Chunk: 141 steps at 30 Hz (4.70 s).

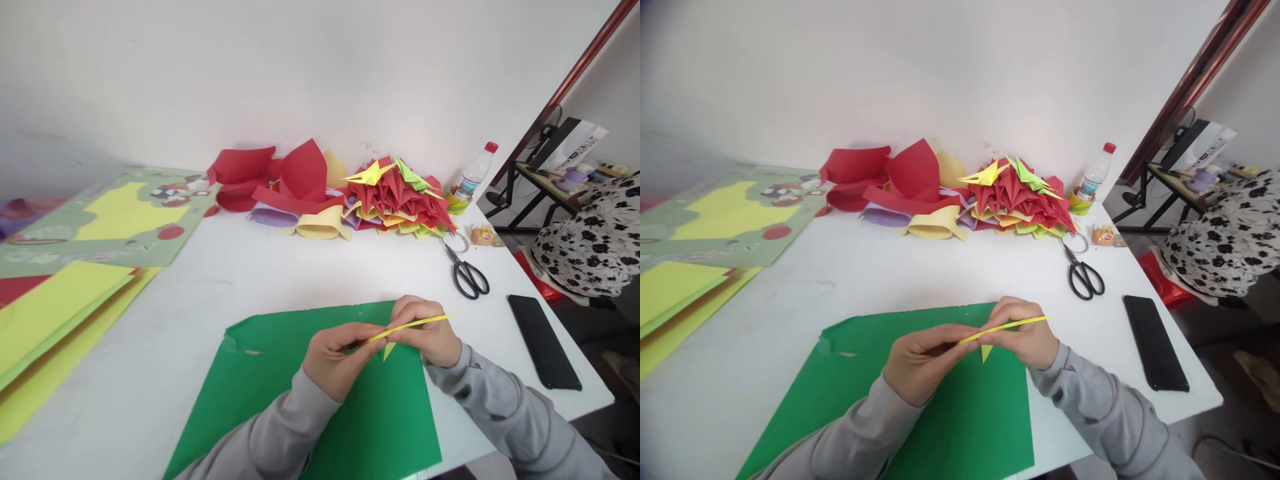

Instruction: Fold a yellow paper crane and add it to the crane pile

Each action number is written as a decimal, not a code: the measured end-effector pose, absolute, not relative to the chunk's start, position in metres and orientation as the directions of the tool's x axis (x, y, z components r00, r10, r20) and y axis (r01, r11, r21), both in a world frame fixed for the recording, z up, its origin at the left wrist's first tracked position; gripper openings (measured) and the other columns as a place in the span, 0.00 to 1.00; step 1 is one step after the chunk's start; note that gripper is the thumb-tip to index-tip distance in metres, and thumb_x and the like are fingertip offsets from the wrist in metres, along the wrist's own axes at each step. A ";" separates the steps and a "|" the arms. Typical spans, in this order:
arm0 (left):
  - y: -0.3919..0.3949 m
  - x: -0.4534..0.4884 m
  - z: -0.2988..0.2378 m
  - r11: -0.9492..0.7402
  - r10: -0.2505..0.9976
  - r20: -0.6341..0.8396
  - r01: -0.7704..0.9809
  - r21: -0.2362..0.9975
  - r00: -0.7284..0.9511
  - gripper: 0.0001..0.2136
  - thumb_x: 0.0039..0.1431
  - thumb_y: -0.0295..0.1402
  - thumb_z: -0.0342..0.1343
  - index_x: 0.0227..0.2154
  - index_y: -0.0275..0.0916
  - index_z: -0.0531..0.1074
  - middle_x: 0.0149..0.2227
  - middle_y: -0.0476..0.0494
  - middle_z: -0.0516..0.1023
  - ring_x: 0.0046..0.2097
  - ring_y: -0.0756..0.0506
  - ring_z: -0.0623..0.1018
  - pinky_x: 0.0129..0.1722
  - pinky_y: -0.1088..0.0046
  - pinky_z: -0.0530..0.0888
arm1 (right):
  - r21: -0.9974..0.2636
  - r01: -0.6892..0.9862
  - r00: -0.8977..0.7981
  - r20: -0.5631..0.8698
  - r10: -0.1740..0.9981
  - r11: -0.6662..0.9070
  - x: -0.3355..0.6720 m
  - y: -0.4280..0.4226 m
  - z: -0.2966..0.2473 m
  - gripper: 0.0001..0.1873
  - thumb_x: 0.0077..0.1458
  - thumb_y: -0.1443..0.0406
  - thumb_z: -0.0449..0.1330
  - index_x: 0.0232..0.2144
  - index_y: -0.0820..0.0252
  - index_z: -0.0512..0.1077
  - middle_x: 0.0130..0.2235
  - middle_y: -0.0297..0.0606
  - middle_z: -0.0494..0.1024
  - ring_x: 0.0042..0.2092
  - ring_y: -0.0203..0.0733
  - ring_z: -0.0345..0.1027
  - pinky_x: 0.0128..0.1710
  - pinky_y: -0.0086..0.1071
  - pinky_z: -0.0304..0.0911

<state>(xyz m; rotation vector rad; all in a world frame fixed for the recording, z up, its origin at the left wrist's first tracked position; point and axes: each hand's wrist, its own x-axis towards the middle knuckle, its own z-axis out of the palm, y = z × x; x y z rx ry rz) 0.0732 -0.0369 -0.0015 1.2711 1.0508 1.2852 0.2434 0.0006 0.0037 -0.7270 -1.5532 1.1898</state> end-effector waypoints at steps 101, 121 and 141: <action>-0.031 0.067 -0.015 0.356 0.704 -0.292 0.034 0.934 0.647 0.26 0.39 0.55 0.63 0.14 0.37 0.61 0.14 0.54 0.61 0.18 0.56 0.58 0.19 0.77 0.52 | -0.995 0.026 -0.536 -0.091 0.839 -0.091 0.242 0.002 0.009 0.26 0.46 0.51 0.66 0.10 0.62 0.65 0.13 0.28 0.62 0.18 0.28 0.52 0.18 0.26 0.48; -0.020 0.072 -0.007 0.249 0.967 -0.204 -0.377 0.892 0.154 0.17 0.38 0.46 0.69 0.19 0.35 0.76 0.17 0.50 0.74 0.20 0.53 0.70 0.22 0.78 0.66 | -0.936 -0.199 -0.439 -0.180 0.880 -0.290 0.245 0.010 -0.009 0.37 0.47 0.34 0.51 0.19 0.63 0.71 0.17 0.33 0.68 0.20 0.33 0.60 0.23 0.28 0.53; -0.023 0.081 -0.013 0.232 0.968 -0.242 -0.630 0.741 0.071 0.12 0.32 0.33 0.74 0.23 0.36 0.81 0.27 0.44 0.82 0.26 0.48 0.76 0.25 0.76 0.72 | -0.951 -0.259 -0.266 -0.100 0.959 -0.171 0.220 -0.006 -0.008 0.16 0.36 0.59 0.73 0.24 0.62 0.72 0.22 0.31 0.76 0.21 0.32 0.66 0.21 0.26 0.63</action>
